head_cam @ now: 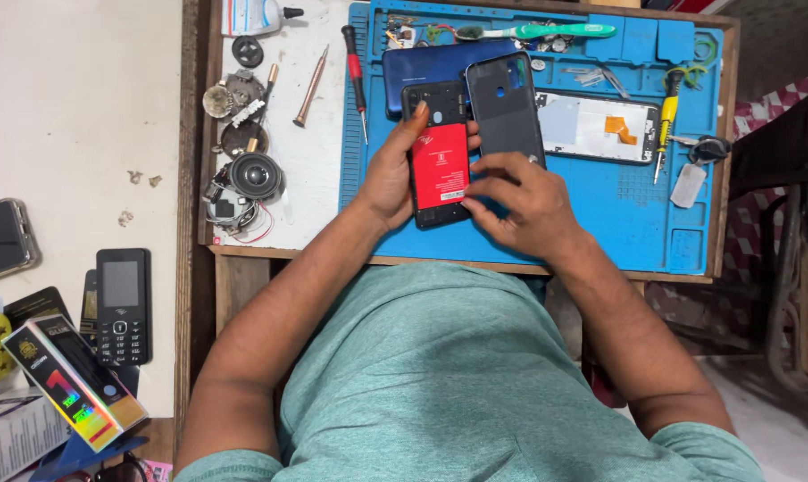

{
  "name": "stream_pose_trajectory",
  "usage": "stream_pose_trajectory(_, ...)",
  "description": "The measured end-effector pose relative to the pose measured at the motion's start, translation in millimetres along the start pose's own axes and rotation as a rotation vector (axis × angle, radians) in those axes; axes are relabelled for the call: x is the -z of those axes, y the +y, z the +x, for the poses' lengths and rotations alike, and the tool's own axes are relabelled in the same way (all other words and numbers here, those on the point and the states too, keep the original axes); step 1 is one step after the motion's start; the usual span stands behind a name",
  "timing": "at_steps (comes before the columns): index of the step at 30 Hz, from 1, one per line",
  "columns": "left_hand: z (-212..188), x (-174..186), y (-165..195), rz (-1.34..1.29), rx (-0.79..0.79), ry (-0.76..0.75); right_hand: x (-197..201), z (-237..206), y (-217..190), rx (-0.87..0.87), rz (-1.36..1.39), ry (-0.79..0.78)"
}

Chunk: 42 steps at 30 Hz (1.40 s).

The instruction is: The person handles multiple smartphones on a blue work mat, opening and closing back covers, and inspecting internal components. They use a small metal tool to pry open a phone and manipulate a battery connector. The person also picks up a power adapter from a shelf and places it back.

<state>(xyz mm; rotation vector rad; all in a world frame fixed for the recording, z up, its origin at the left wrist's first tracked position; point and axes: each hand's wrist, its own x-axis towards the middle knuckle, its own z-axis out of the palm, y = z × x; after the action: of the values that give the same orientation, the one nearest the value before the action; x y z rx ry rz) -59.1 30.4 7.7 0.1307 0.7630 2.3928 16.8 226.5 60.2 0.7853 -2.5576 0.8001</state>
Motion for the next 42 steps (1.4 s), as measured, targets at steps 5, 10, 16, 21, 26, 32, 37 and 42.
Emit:
stream_pose_trajectory(5,-1,5,-8,0.126,-0.064,-0.004,2,-2,-7,0.071,-0.104,-0.026)
stream_pose_trajectory(10,-3,-18,-12,0.249,-0.077,0.006,29,2,-20,0.219,-0.218,-0.027)
stream_pose_trajectory(16,-6,-40,-4,0.451,-0.055,-0.007,50,6,-34,0.314,-0.22,-0.036)
stream_pose_trajectory(21,-9,-41,-2,0.588,-0.08,-0.054,54,4,-38,0.385,-0.281,0.0)
stream_pose_trajectory(26,-11,-49,4,0.665,-0.101,-0.053,56,11,-48,0.418,-0.312,0.031)
stream_pose_trajectory(32,-16,-56,13,0.691,-0.105,-0.042,52,15,-51,0.415,-0.344,0.055)
stream_pose_trajectory(37,-15,-58,16,0.734,-0.052,-0.005,47,13,-47,0.411,-0.334,0.11)
stream_pose_trajectory(42,-14,-52,15,0.67,-0.015,0.029,47,9,-39,0.387,-0.297,0.244)
